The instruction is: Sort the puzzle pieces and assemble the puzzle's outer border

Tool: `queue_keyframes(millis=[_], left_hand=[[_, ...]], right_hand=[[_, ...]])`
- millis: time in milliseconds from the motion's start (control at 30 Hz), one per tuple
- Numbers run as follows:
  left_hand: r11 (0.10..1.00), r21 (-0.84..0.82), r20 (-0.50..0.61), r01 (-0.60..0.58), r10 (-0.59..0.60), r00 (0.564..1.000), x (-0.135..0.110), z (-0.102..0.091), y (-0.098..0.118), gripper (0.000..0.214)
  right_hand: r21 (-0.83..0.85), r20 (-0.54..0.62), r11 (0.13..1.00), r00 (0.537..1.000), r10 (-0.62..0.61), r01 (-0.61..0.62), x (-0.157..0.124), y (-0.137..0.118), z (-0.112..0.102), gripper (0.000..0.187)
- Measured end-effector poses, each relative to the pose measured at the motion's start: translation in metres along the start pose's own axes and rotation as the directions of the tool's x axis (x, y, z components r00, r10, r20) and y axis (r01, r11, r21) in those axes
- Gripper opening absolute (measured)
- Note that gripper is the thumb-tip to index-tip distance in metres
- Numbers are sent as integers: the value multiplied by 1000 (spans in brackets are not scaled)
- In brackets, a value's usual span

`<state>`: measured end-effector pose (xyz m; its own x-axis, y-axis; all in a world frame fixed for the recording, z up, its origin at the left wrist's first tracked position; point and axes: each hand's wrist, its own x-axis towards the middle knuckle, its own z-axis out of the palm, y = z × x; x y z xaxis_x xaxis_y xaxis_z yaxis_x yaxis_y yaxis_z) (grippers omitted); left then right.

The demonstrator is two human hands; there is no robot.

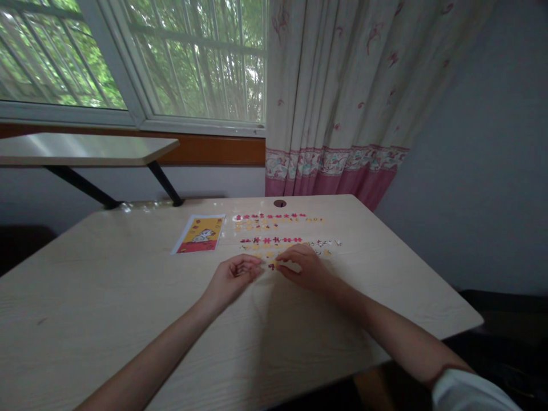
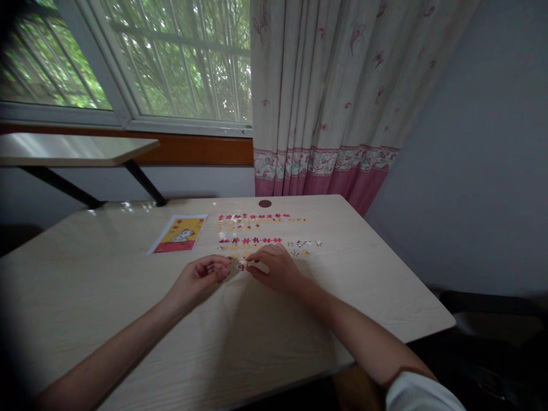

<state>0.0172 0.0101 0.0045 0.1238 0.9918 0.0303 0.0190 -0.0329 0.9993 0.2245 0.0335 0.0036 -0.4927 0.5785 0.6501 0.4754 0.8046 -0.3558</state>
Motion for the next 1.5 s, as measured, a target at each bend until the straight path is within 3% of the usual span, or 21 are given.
queue_keyframes(millis=[167,433,567,700,900,1233,1500], left_hand=[[1000,-5,2,3,-3,1000,-1,2,-3,25],[999,-44,106,14,-9,994,-5,8,-5,23],[994,-105,117,30,-18,993,-6,9,-4,21],[989,-139,41,49,-44,998,-5,8,-4,26],[995,-89,27,49,-47,999,-4,5,-3,25],[985,-162,88,54,-40,995,-2,4,-10,24],[987,-154,73,34,-24,997,-1,4,-8,23]], right_hand=[[24,41,999,999,-33,32,-2,-1,1,13],[32,120,994,986,-111,108,-2,-6,4,15],[17,49,997,996,-80,79,-2,-8,6,16],[44,-3,999,1000,-26,26,-2,-10,8,13],[51,-26,999,1000,-10,11,-2,-11,8,11],[-2,-62,996,994,-92,92,-4,-5,11,17],[-4,-5,993,993,-120,120,-3,-7,11,16]])
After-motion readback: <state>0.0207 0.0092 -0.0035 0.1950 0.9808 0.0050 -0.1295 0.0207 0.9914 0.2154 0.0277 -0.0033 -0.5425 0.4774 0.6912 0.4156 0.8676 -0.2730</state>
